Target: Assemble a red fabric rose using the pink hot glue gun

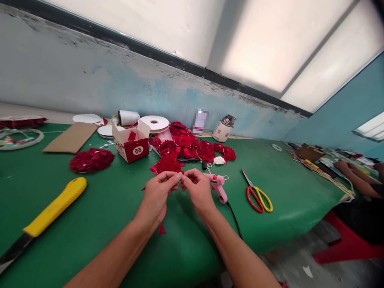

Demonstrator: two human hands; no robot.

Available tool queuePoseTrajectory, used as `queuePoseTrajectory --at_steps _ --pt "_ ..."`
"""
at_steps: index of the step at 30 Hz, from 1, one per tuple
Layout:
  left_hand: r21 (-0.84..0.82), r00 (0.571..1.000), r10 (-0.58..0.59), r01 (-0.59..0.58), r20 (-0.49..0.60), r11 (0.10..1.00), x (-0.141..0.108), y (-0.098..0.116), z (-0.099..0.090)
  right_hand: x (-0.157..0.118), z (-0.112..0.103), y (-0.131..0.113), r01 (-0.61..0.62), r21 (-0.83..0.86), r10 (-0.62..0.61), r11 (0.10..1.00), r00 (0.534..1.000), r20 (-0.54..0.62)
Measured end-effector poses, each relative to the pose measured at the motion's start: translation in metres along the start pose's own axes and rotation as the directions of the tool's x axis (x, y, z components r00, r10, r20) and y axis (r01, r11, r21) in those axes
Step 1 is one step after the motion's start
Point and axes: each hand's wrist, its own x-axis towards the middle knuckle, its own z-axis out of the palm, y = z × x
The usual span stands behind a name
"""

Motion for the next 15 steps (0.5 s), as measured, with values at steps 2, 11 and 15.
queuePoseTrajectory --at_steps 2,11,15 --pt "0.023 1.000 -0.003 0.003 -0.021 1.000 0.0012 -0.0007 0.0009 0.0001 0.0002 -0.0002 -0.001 -0.013 0.001 1.000 1.000 -0.004" --pt "0.029 0.997 -0.028 0.030 -0.067 0.999 0.0037 -0.0034 -0.0015 0.0000 0.0013 0.0019 -0.009 -0.007 0.009 1.000 1.000 -0.013" --pt "0.030 0.997 -0.028 0.031 -0.077 0.999 0.0046 -0.0044 -0.0015 0.0004 0.0016 0.0030 -0.018 0.000 0.018 1.000 1.000 -0.018"
